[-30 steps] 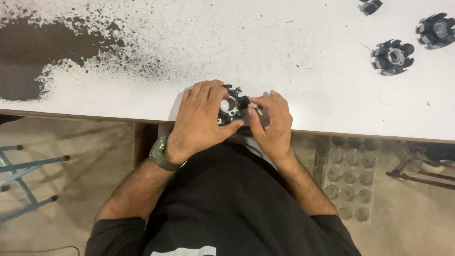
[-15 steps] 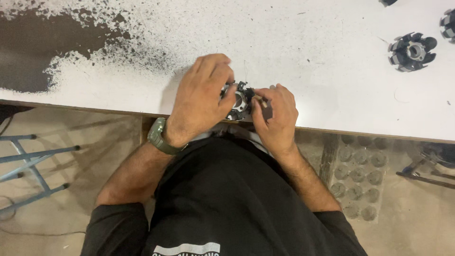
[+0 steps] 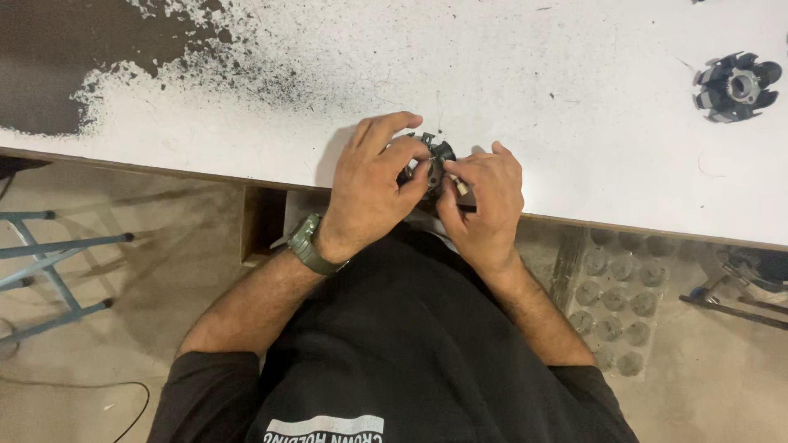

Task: The person sits at a workbench fitting small light-colored inserts into black plastic housings, pressing each insert in by hand and setting the completed assembly aside with other finished pieces. They repeat this assembly one piece at a time across the episode.

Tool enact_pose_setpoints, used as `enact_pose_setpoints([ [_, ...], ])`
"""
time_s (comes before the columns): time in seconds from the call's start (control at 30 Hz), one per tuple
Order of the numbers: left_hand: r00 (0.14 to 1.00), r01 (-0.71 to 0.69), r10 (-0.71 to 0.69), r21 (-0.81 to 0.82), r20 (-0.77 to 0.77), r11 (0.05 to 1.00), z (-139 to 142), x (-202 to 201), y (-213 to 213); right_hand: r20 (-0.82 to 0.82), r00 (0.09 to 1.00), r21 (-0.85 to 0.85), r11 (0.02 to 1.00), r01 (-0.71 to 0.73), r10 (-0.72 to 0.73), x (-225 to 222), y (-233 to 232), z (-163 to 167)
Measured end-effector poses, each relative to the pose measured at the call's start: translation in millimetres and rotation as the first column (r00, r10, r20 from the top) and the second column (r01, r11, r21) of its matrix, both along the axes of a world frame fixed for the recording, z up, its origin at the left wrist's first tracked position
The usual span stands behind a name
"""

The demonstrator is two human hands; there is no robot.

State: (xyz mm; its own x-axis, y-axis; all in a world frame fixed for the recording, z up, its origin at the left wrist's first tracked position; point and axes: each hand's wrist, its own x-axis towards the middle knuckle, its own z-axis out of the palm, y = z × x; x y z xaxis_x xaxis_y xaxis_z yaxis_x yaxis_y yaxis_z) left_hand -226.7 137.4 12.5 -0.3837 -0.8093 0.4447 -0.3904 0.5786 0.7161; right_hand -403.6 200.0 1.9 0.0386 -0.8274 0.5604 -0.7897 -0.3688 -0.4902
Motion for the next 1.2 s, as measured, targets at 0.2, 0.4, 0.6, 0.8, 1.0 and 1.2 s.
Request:
enact_pose_setpoints([
  [0.2,0.991,0.042,-0.038,-0.029,0.126,0.999,-6,-2,-1,-0.030,1.000,0.049,0.999,-0.002,0.003,-1,-2,9],
  [0.4,0.998,-0.035,0.034,0.014,0.055,0.999,-12,-11,3,0.038,0.999,0.120,0.992,-0.039,0.035,-5,-1,16],
  [0.6,0.988,-0.100,0.111,-0.107,0.105,0.989,-20,-17,1,0.049,0.996,0.082,0.993,-0.084,0.080,-9,0,13],
  [0.8,0.992,-0.092,0.103,-0.134,0.074,0.987,-29,-14,2,-0.056,0.995,0.052,0.996,-0.074,0.077,-4,-1,10],
  [1.0,0.994,-0.075,0.082,-0.097,0.070,0.992,-22,-7,6,-0.148,0.987,0.117,0.992,-0.053,0.070,-1,4,18],
  [1.2,0.999,-0.041,0.040,-0.039,-0.028,0.998,-1,15,4,0.040,0.999,-0.002,1.000,-0.002,0.002,4,11,19],
])
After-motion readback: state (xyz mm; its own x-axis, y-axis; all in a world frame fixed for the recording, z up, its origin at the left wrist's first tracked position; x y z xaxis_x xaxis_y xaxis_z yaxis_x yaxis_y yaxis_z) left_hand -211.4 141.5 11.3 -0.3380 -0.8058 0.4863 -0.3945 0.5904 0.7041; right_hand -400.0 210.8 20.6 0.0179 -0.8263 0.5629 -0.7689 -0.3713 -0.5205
